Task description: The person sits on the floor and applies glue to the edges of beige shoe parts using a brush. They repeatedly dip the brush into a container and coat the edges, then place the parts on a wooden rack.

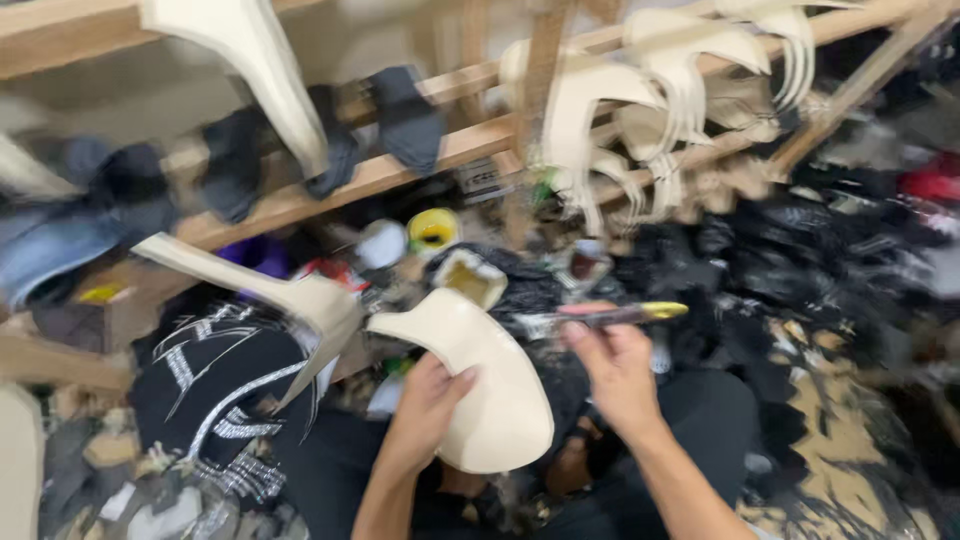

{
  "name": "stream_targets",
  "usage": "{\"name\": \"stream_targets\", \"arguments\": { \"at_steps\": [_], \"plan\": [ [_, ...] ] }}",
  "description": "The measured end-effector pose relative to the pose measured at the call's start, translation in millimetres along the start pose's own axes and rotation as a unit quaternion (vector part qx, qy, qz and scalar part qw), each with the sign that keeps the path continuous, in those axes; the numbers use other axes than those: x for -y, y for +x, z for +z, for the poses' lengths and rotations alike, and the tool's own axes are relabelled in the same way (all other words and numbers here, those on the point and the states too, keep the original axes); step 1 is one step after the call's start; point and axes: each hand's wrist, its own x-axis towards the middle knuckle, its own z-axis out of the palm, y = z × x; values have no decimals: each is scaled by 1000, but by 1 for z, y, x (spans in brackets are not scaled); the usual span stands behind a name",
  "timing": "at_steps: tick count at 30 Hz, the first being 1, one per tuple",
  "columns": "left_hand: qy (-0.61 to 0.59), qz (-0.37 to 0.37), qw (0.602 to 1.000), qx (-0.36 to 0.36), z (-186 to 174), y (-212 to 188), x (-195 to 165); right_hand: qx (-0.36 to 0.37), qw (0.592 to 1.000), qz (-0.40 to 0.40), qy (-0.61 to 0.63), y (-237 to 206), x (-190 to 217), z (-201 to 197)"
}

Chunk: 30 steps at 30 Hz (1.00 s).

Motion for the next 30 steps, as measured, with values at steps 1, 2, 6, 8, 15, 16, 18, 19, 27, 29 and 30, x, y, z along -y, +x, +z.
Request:
{"name": "stream_targets", "arguments": {
  "at_steps": [1,2,6,8,15,16,18,19,27,29,30],
  "plan": [
    [-5,-6,1000,-10,-1,-4,-2,7,1000,15,-19,0,1,5],
    [-10,-9,1000,-10,0,-2,-5,3,999,24,-39,2,3,9],
    [-21,-34,999,-21,2,0,-19,63,960,-239,-135,13,18,24],
    [-35,-4,999,-22,0,-1,-22,92,951,-226,-187,11,27,26],
    [-7,-18,999,-40,-11,-4,-18,133,914,-293,-248,24,47,41],
    [-18,-6,999,-47,-11,-1,-19,150,906,-288,-271,24,49,39],
    [-42,24,996,-75,-15,3,-23,198,886,-285,-309,26,49,34],
    [-36,40,995,-87,-18,3,-27,200,903,-240,-296,31,48,32],
    [-81,-36,994,-67,-36,-22,-47,84,952,-162,-245,87,-35,64],
    [-107,-20,993,-54,-42,-31,-51,103,929,-191,-299,97,-62,74],
    [-120,-12,991,-50,-44,-34,-54,113,925,-156,-326,103,-74,79]
  ]
}}
